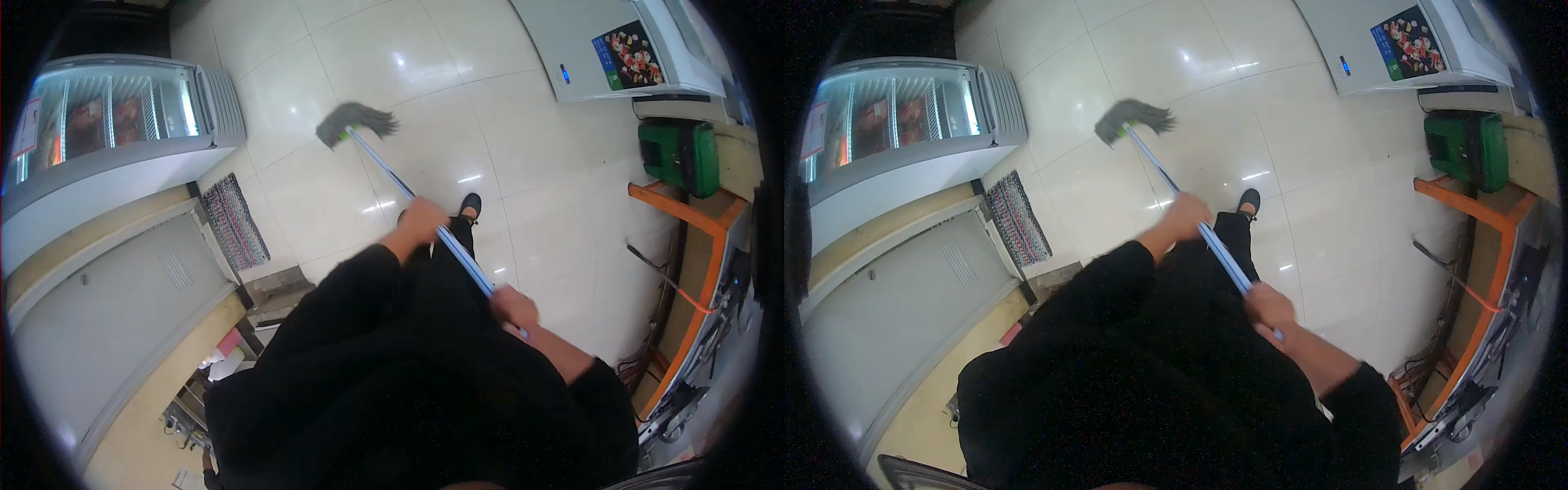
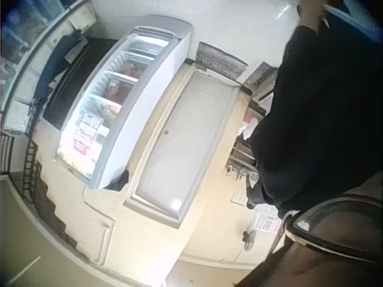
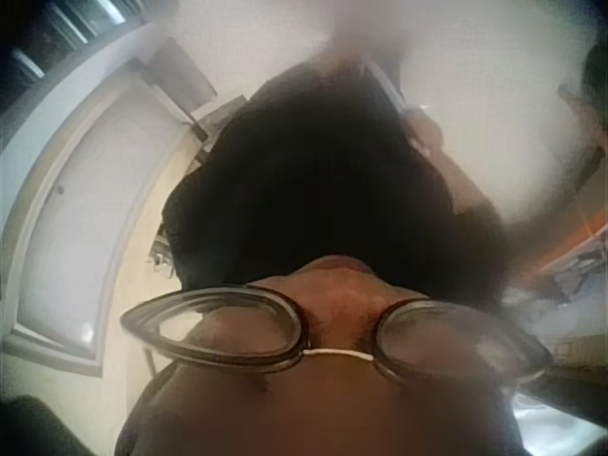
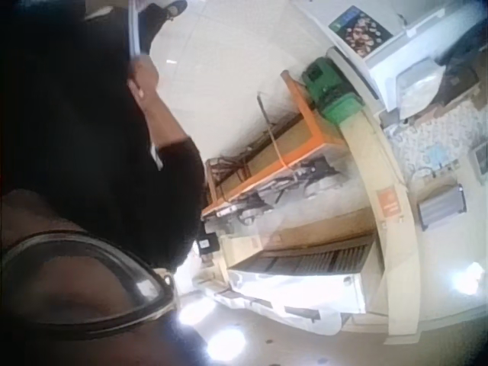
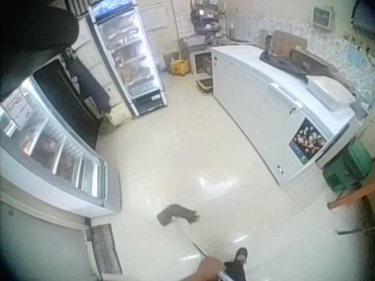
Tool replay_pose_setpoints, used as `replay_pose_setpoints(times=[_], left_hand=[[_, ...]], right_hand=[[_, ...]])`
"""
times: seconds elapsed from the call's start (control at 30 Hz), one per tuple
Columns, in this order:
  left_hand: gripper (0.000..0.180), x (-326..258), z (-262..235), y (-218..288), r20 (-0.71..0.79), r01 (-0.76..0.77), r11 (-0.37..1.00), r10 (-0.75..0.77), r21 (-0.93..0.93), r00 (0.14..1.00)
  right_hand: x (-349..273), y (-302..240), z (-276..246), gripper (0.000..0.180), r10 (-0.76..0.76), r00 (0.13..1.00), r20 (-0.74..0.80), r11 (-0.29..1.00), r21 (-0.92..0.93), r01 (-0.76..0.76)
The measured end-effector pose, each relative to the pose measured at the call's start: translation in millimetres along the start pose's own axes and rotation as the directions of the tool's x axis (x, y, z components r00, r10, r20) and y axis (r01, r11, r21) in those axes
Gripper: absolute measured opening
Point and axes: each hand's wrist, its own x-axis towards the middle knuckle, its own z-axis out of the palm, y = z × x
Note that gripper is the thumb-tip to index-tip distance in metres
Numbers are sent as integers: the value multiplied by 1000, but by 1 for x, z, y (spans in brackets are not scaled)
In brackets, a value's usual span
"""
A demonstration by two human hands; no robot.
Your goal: The person mops the tiled floor of a kitchen using a mop and a bucket, moving between appliances and work tables.
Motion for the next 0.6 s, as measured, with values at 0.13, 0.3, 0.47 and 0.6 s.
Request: replay_pose_setpoints(times=[0.13,0.3,0.47,0.6], left_hand=[[13,-7,14,-78,-362,205,973,-153,110,920],[24,39,16,-8,-18,51,997,-52,-55,998],[28,55,-8,119,312,-150,966,212,-211,926],[24,10,-58,102,-94,-158,946,136,-282,986]], right_hand=[[79,17,23,14,-405,914,-11,914,28,405],[16,-3,-38,19,-270,962,-51,956,102,274],[-55,-71,-109,23,-224,974,29,967,132,218],[-38,-54,-131,26,-208,976,58,962,192,193]])
